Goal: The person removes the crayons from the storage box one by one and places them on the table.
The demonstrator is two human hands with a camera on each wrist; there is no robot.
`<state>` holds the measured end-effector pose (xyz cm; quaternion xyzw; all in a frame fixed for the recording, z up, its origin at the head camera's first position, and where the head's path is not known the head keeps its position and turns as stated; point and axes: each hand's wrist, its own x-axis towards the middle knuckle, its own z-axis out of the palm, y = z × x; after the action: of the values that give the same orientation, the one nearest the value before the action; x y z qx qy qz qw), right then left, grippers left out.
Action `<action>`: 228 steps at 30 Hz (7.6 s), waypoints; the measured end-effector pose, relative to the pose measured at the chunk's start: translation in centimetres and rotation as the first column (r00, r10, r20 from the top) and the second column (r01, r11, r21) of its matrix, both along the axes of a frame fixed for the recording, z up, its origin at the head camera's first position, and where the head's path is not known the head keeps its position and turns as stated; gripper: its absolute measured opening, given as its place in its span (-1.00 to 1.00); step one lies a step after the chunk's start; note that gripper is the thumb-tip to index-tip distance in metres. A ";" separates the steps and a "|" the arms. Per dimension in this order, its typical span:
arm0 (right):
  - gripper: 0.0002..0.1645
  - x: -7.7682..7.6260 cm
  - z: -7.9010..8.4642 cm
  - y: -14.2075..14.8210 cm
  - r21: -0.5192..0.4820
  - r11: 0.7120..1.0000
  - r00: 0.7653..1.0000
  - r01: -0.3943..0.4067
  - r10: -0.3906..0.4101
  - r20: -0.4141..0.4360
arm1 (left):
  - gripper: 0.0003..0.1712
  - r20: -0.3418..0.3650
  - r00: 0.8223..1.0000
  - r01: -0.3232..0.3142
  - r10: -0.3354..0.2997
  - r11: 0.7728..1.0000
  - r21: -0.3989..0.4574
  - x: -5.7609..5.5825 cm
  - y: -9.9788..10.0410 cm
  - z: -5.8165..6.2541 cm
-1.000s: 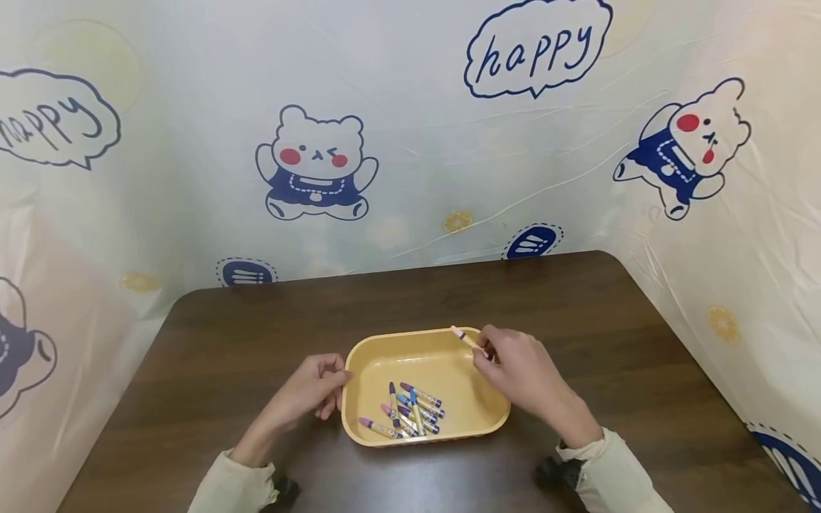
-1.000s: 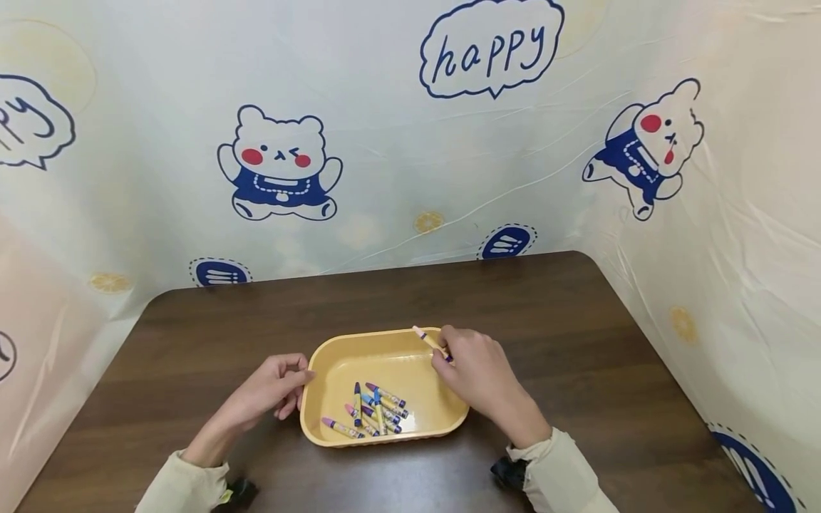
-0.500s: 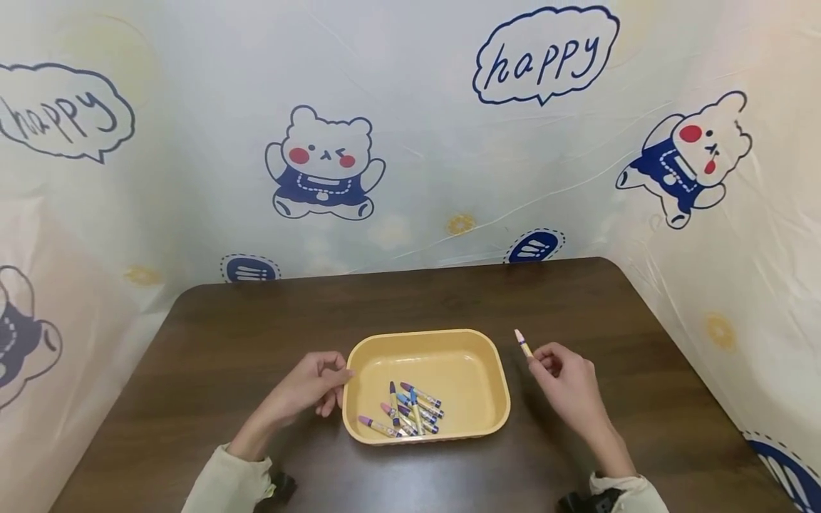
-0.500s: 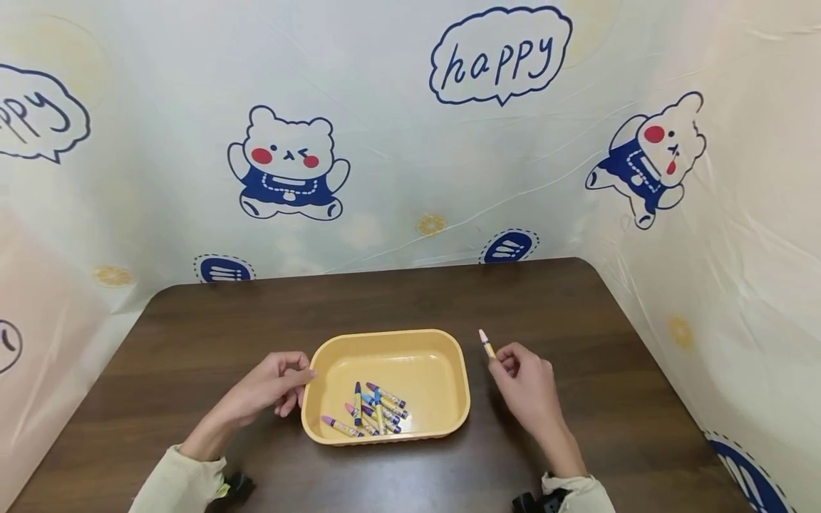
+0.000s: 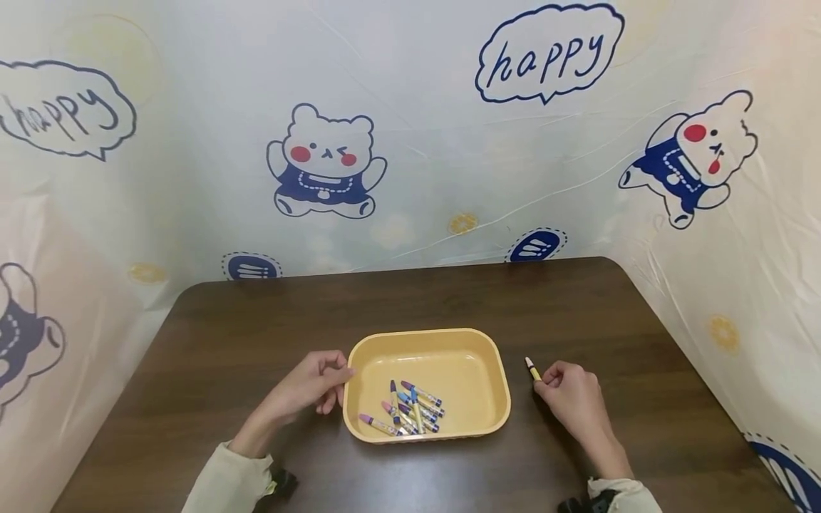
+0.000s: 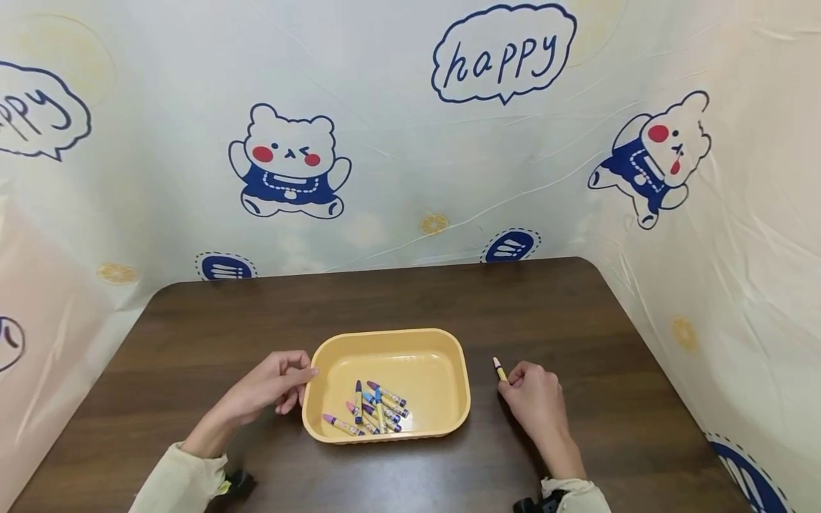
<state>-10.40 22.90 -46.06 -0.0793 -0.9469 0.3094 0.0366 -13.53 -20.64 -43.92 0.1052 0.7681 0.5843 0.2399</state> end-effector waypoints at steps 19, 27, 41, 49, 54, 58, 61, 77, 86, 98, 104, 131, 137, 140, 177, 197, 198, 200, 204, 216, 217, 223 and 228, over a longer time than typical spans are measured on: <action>-0.74 0.3 0.0 -0.1 0.043 0.999 0.998 -0.006 0.004 0.055 | -0.64 0.047 0.999 -0.022 0.023 1.000 -0.012 0.1 -0.1 -0.2; -0.72 0.4 0.3 -0.2 0.033 0.999 0.997 -0.008 0.006 0.078 | -0.68 0.046 0.999 -0.023 0.024 0.999 -0.025 0.0 0.0 -0.2; -0.82 0.9 2.1 -1.2 0.097 0.995 0.995 -0.002 0.012 -0.098 | -0.69 0.050 0.999 -0.020 0.021 1.000 -0.022 0.0 -0.2 0.1; -0.95 2.0 5.0 -4.5 0.116 0.991 0.893 -0.066 0.111 -0.436 | -0.69 0.032 0.999 -0.010 0.011 1.000 -0.022 0.0 -0.1 -0.1; -0.92 2.1 6.6 -7.0 0.149 0.971 0.869 -0.188 0.235 -0.435 | -0.70 0.030 0.999 -0.011 0.012 1.000 -0.022 0.0 -0.2 -0.1; -0.91 2.0 7.4 -9.3 0.169 0.954 0.893 -0.247 0.292 -0.341 | -0.70 0.030 0.999 -0.012 0.012 1.000 -0.018 0.0 -0.2 0.0; -0.92 1.8 7.4 -11.1 0.156 0.945 0.905 -0.287 0.322 -0.280 | -0.68 0.028 1.000 -0.014 0.014 1.000 -0.012 0.1 -0.2 0.0; -0.67 1.2 4.2 -16.4 0.075 0.877 0.878 -0.474 0.478 -0.034 | -0.66 0.041 0.999 -0.032 0.033 0.999 -0.021 0.1 -0.2 0.0; -0.59 1.7 3.2 -17.1 0.149 0.860 0.868 -0.489 0.496 -0.016 | -0.66 0.060 0.997 -0.051 0.053 0.998 -0.037 0.3 -0.2 0.1; -0.55 0.9 2.5 -17.3 0.127 0.880 0.889 -0.457 0.457 0.031 | -0.68 0.051 0.998 -0.036 0.037 0.999 -0.031 0.0 -0.1 0.1; -0.55 0.8 2.4 -17.2 0.098 0.889 0.895 -0.446 0.446 0.026 | -0.69 0.058 0.998 -0.032 0.034 0.999 -0.036 0.1 -0.3 0.0; -0.84 0.3 6.8 -13.5 0.068 0.933 0.927 -0.354 0.359 -0.110 | -0.62 0.045 0.999 -0.029 0.030 0.999 -0.030 0.2 -0.3 0.3; -0.86 0.7 8.0 -10.4 0.026 0.953 0.946 -0.301 0.301 -0.123 | -0.66 0.038 0.999 -0.023 0.024 0.999 -0.030 0.3 -0.2 0.2; -0.93 1.0 7.8 -7.8 0.000 0.967 0.958 -0.253 0.251 -0.140 | -0.66 0.043 0.999 -0.020 0.021 0.999 -0.026 0.3 -0.2 0.3; -0.68 -0.5 -0.5 1.6 0.001 0.990 0.988 -0.144 0.144 0.059 | -0.63 0.108 0.994 0.014 -0.019 0.999 0.043 0.3 -0.6 -0.4; -0.64 -0.1 0.7 -0.2 0.008 0.995 0.992 -0.102 0.101 0.078 | -0.66 0.105 0.994 0.020 -0.025 0.998 0.051 0.4 -0.8 -0.2; -0.65 -0.1 0.9 -0.3 0.010 0.995 0.993 -0.102 0.101 0.065 | -0.66 0.101 0.995 0.020 -0.025 0.999 0.050 0.4 -0.8 -0.2; -0.67 0.0 1.4 -0.5 0.013 0.995 0.995 -0.098 0.098 0.032 | -0.66 0.098 0.995 0.018 -0.023 0.999 0.047 0.3 -0.8 -0.2; -0.74 0.4 2.6 -1.3 0.023 0.996 0.994 -0.091 0.092 -0.052 | -0.69 0.099 0.995 0.014 -0.018 0.999 0.040 0.3 -0.7 -0.3; -0.90 1.2 4.6 -5.4 -0.007 0.985 0.937 -0.174 0.163 -0.309 | -0.71 0.107 0.994 0.003 -0.007 0.999 0.038 0.2 -0.7 -0.2; -0.90 1.2 4.6 -5.8 -0.010 0.981 0.931 -0.193 0.180 -0.319 | -0.71 0.109 0.994 0.003 -0.007 0.999 0.037 0.2 -0.7 -0.2; -0.90 0.9 5.4 -8.3 0.005 0.956 0.902 -0.292 0.277 -0.331 | -0.68 0.116 0.993 0.002 -0.006 0.999 0.035 0.2 -0.6 -0.1; -0.87 0.6 5.9 -10.8 0.035 0.930 0.880 -0.366 0.358 -0.313 | -0.64 0.117 0.993 0.002 -0.006 0.999 0.033 0.2 -0.6 -0.1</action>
<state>-9.80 12.11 -40.20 0.1484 -0.9231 0.3313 0.1272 -13.32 -21.27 -44.02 0.0760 0.7430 0.6013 0.2839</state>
